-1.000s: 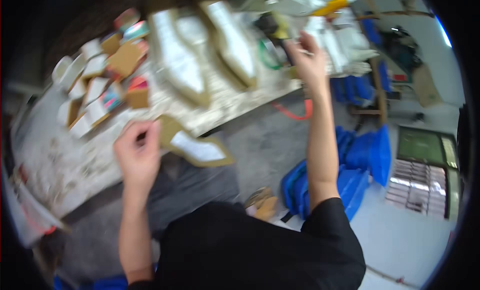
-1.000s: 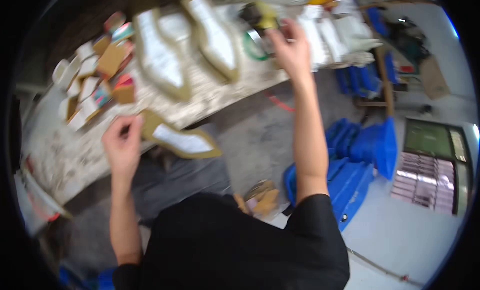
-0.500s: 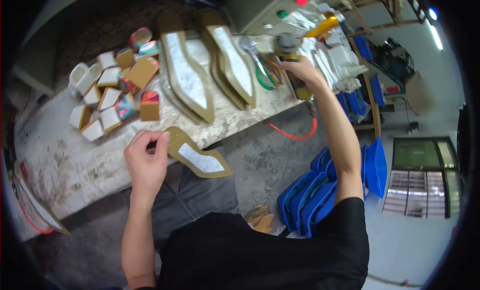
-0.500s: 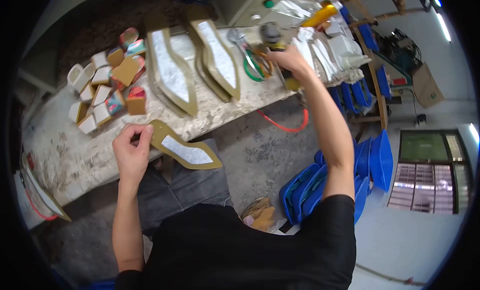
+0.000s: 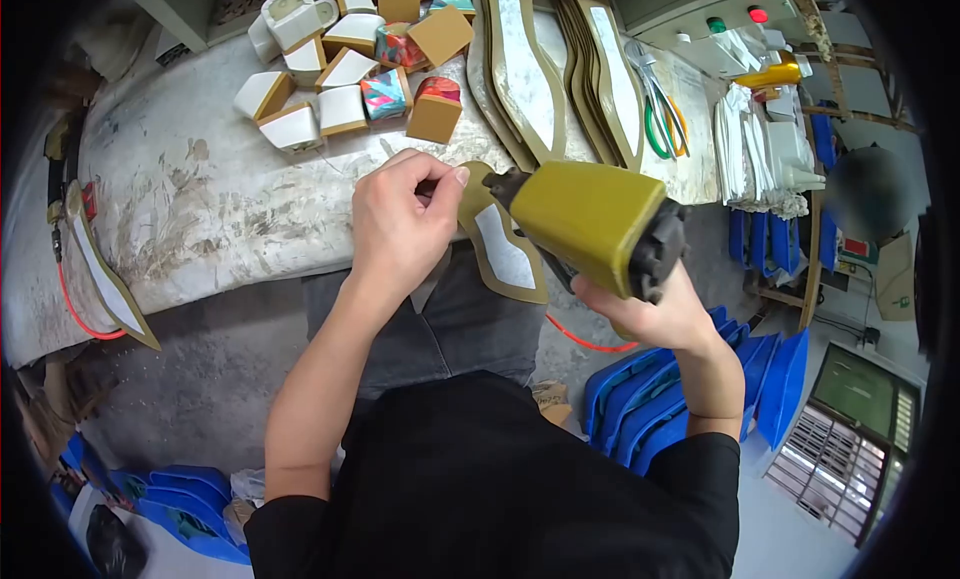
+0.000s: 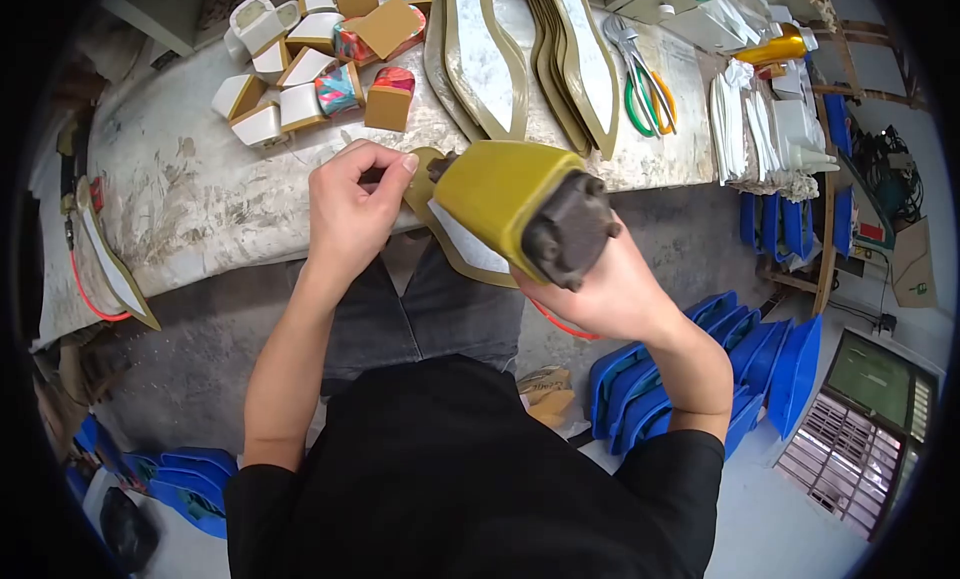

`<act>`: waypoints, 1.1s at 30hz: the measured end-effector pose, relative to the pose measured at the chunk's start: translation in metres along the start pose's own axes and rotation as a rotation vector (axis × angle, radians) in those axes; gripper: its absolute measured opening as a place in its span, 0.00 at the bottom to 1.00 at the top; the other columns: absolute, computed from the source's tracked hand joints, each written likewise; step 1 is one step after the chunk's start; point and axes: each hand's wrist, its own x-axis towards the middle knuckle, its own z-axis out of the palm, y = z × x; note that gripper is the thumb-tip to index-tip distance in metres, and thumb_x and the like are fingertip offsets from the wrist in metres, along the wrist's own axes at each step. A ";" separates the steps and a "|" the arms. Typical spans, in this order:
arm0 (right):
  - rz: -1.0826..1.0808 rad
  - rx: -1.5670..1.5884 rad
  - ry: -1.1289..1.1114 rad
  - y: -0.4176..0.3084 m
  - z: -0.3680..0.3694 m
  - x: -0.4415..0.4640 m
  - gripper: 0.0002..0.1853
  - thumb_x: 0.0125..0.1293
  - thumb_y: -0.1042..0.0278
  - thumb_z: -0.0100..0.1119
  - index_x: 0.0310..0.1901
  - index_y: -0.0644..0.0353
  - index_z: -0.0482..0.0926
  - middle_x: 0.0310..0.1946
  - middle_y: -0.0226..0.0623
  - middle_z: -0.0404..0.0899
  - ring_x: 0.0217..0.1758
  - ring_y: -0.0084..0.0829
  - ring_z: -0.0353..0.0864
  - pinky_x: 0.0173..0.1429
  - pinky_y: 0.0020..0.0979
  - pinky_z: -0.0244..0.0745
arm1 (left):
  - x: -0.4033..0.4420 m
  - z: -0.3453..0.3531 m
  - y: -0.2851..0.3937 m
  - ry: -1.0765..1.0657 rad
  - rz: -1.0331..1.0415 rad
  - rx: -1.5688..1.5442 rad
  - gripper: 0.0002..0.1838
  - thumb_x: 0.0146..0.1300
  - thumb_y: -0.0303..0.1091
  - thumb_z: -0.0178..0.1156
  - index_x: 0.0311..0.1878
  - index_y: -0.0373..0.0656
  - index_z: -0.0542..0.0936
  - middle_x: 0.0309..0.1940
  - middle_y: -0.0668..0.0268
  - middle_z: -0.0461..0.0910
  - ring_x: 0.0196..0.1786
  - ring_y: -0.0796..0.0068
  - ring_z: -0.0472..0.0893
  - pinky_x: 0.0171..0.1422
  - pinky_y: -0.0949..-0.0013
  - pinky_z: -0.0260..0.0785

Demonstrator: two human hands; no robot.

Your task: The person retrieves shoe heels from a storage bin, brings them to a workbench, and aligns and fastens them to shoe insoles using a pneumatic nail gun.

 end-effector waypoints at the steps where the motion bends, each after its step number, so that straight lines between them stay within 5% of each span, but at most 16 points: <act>1: 0.023 -0.017 -0.021 -0.002 0.004 0.004 0.14 0.58 0.76 0.73 0.46 0.63 0.84 0.38 0.37 0.89 0.37 0.31 0.86 0.45 0.33 0.80 | 0.001 0.000 0.001 -0.007 -0.005 0.004 0.08 0.65 0.26 0.68 0.30 0.34 0.85 0.27 0.65 0.81 0.24 0.73 0.71 0.31 0.68 0.65; 10: -0.059 -0.164 -0.055 -0.003 0.014 0.015 0.09 0.58 0.77 0.71 0.40 0.64 0.82 0.33 0.37 0.87 0.30 0.31 0.79 0.36 0.35 0.75 | 0.008 0.001 0.005 -0.034 -0.001 0.016 0.08 0.65 0.27 0.68 0.30 0.34 0.85 0.27 0.66 0.81 0.23 0.71 0.70 0.31 0.67 0.65; 19: -0.048 -0.016 0.034 -0.005 0.010 0.003 0.14 0.59 0.76 0.69 0.48 0.64 0.83 0.36 0.39 0.87 0.32 0.31 0.82 0.39 0.32 0.79 | 0.008 -0.002 0.007 -0.011 0.016 0.012 0.09 0.65 0.29 0.68 0.30 0.34 0.84 0.27 0.65 0.82 0.25 0.70 0.72 0.33 0.67 0.67; 22: -0.087 0.127 0.242 0.000 -0.019 -0.005 0.19 0.59 0.75 0.68 0.53 0.63 0.83 0.36 0.37 0.86 0.30 0.29 0.81 0.37 0.29 0.78 | 0.003 -0.008 0.009 0.023 0.059 0.048 0.08 0.65 0.28 0.68 0.31 0.35 0.84 0.28 0.65 0.81 0.26 0.69 0.73 0.34 0.67 0.69; 24: 0.299 0.009 0.341 0.010 -0.057 -0.008 0.19 0.59 0.73 0.68 0.53 0.64 0.83 0.35 0.35 0.85 0.27 0.27 0.78 0.33 0.28 0.75 | -0.009 0.007 -0.003 0.022 0.103 0.053 0.08 0.66 0.28 0.68 0.32 0.35 0.85 0.29 0.64 0.81 0.27 0.68 0.75 0.35 0.67 0.70; 27: 0.497 -0.291 0.417 0.021 -0.120 0.020 0.18 0.62 0.66 0.65 0.50 0.67 0.83 0.35 0.40 0.85 0.28 0.29 0.78 0.34 0.28 0.74 | -0.012 0.014 -0.004 -0.011 0.112 0.060 0.05 0.66 0.27 0.68 0.36 0.35 0.85 0.31 0.62 0.81 0.29 0.67 0.77 0.37 0.67 0.73; 29: 0.346 -0.403 0.491 0.076 -0.157 0.049 0.21 0.64 0.60 0.65 0.52 0.70 0.83 0.38 0.46 0.86 0.34 0.35 0.81 0.42 0.33 0.78 | -0.013 0.015 -0.002 -0.035 0.089 0.076 0.04 0.66 0.26 0.68 0.38 0.34 0.84 0.34 0.61 0.82 0.30 0.68 0.77 0.38 0.67 0.74; 33: 0.288 -0.724 0.606 0.146 -0.161 0.093 0.22 0.66 0.58 0.68 0.52 0.69 0.83 0.38 0.42 0.86 0.37 0.31 0.82 0.46 0.33 0.79 | -0.015 0.015 0.006 -0.046 0.054 0.070 0.05 0.67 0.25 0.68 0.40 0.34 0.84 0.35 0.61 0.82 0.30 0.69 0.78 0.39 0.68 0.75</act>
